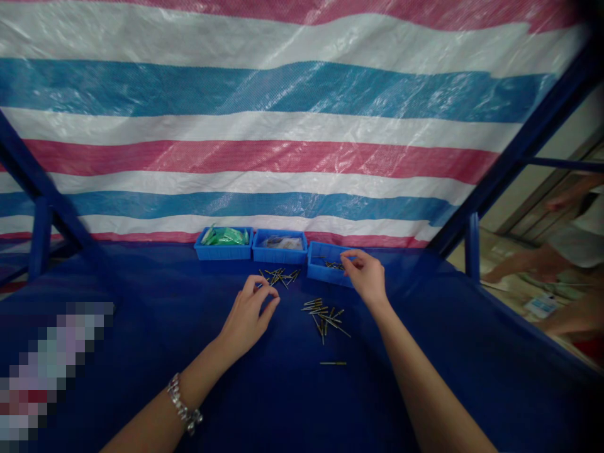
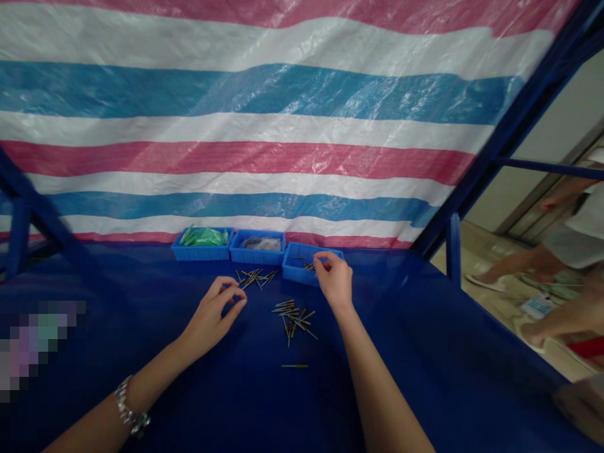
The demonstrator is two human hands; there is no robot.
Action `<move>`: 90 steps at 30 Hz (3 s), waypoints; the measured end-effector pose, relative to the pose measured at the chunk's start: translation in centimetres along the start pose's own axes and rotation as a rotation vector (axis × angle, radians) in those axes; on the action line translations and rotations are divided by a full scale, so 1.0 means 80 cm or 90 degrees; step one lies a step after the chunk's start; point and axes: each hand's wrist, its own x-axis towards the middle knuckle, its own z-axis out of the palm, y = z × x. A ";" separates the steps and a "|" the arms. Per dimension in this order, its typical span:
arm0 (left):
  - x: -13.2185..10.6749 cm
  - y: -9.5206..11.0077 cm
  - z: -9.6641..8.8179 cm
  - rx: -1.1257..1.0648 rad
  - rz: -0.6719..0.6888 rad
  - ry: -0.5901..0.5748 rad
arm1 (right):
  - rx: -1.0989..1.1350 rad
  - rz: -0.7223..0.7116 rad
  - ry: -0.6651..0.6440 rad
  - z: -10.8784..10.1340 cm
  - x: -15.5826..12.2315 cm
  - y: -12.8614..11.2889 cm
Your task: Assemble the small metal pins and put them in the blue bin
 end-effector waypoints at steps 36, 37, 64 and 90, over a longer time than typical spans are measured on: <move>0.003 0.006 -0.005 0.029 -0.017 -0.021 | 0.027 -0.052 -0.507 0.017 -0.019 -0.018; 0.003 0.006 -0.005 0.025 -0.019 -0.016 | 0.043 -0.049 -0.508 0.018 -0.019 -0.022; 0.004 0.008 -0.007 0.000 0.029 -0.005 | 0.267 0.012 -0.585 0.036 -0.043 -0.055; 0.005 0.011 -0.010 0.041 0.022 0.029 | 0.316 0.018 -0.609 0.034 -0.044 -0.060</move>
